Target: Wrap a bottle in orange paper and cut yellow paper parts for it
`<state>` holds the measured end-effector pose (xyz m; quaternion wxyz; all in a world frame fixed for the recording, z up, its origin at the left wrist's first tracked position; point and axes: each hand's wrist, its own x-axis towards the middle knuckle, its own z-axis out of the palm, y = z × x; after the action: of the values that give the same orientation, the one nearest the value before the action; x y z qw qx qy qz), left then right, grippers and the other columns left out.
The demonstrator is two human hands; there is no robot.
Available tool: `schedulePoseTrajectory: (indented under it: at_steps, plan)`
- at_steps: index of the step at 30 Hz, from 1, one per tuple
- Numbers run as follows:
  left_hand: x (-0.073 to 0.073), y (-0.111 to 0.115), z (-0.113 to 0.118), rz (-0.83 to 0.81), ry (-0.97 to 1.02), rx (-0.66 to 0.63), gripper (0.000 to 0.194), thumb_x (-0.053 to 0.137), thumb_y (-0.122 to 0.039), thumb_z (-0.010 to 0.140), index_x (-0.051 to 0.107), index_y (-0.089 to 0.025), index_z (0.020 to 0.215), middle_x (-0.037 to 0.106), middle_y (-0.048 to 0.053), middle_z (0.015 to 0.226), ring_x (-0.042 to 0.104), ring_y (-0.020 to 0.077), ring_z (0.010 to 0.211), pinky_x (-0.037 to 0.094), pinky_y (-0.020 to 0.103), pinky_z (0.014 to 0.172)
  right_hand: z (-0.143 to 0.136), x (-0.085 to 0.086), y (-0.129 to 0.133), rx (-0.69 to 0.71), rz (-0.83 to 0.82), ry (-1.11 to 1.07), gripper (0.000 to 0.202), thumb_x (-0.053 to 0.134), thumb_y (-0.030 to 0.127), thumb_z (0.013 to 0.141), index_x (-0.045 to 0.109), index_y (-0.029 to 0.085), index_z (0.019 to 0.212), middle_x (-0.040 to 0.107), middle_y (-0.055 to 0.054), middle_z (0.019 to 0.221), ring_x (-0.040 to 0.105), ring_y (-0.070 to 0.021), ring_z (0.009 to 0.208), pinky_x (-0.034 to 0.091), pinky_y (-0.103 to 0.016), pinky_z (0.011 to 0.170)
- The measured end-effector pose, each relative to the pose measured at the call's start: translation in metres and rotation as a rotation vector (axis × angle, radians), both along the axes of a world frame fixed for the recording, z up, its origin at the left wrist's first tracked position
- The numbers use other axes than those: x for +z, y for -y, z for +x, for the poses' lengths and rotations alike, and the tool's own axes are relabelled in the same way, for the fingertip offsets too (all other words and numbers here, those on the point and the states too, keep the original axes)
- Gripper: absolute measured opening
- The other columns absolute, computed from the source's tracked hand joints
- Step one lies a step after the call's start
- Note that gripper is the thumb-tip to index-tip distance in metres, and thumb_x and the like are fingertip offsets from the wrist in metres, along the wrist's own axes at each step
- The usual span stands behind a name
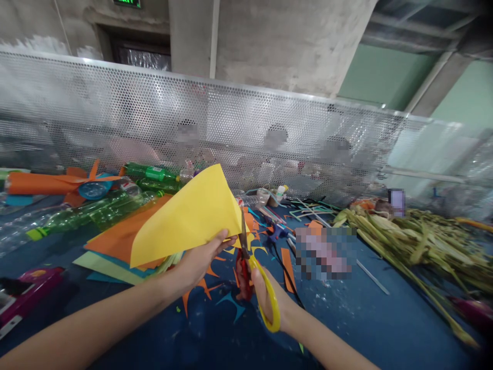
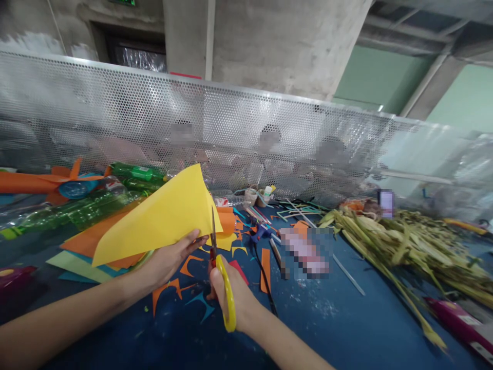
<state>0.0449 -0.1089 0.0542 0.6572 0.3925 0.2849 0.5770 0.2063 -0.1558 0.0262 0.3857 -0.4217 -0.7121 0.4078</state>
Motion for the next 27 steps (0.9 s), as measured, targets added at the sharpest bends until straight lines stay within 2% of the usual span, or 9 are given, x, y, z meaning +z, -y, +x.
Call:
schedulePoseTrajectory:
  at_steps: [10,18,27]
  plan:
    - [0.004,0.003,0.002,0.039,-0.001,0.037,0.045,0.066,-0.027,0.074,0.056,-0.024,0.117,0.058,0.005,0.122,0.058,0.0234,0.106,0.045,0.036,0.094,-0.002,0.004,0.002,0.010,0.031,0.002,0.050,0.022,0.065,0.084,0.042,0.020,0.073,0.043,0.003,0.051,0.045,-0.0114,0.043,0.037,-0.024,0.044]
    - [0.006,0.005,0.001,0.020,-0.019,0.016,0.037,0.065,-0.027,0.075,0.059,-0.022,0.112,0.058,0.004,0.121,0.059,0.0226,0.105,0.043,0.035,0.096,-0.003,-0.006,-0.001,-0.017,-0.039,-0.067,0.053,0.022,0.071,0.080,0.040,0.021,0.073,0.039,0.006,0.049,0.039,-0.0078,0.036,0.031,-0.021,0.036]
    - [0.006,0.005,0.002,0.009,-0.027,0.031,0.036,0.065,-0.029,0.075,0.059,-0.020,0.109,0.056,0.005,0.124,0.057,0.0234,0.107,0.042,0.037,0.097,-0.003,-0.006,0.000,-0.037,-0.057,-0.046,0.055,0.022,0.071,0.080,0.041,0.020,0.071,0.039,0.006,0.046,0.038,-0.0071,0.033,0.030,-0.020,0.035]
